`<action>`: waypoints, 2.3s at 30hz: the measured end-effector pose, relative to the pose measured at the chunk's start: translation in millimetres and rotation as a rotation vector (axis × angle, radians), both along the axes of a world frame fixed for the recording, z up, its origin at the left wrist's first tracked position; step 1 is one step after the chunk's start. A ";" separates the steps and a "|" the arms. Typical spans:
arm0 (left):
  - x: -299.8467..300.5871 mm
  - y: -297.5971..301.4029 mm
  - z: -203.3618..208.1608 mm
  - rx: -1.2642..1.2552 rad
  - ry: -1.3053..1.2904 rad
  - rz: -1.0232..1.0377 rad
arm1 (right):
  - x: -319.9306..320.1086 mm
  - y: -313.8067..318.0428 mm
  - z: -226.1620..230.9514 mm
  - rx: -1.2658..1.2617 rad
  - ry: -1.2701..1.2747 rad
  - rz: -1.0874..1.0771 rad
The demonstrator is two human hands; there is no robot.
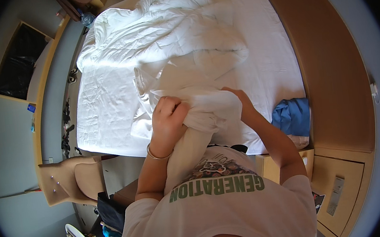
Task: The person inserts a pillow into a white pillowcase on a bed. They align the corners, push the pillow inside, and smooth the case. The pillow is then placed on a chair.
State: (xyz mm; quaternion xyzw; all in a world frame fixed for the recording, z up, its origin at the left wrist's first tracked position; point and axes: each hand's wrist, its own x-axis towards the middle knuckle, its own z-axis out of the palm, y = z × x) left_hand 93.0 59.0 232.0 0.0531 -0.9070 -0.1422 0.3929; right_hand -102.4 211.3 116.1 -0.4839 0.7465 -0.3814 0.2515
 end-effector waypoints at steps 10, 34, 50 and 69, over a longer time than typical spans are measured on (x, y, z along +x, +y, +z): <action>-8.4 18.5 -5.3 -0.063 0.017 -0.262 | -17.2 -13.2 86.6 -0.270 -0.356 -0.056; 19.3 14.5 9.9 0.208 -0.099 0.059 | 3.2 -101.7 79.7 -0.233 -0.481 0.537; -2.4 6.3 -2.0 0.252 -0.083 0.013 | 20.2 -41.9 46.0 -0.428 -0.543 -0.010; 1.0 -36.0 1.1 0.482 0.008 -0.229 | 38.8 -41.1 44.8 -0.493 -0.660 -0.158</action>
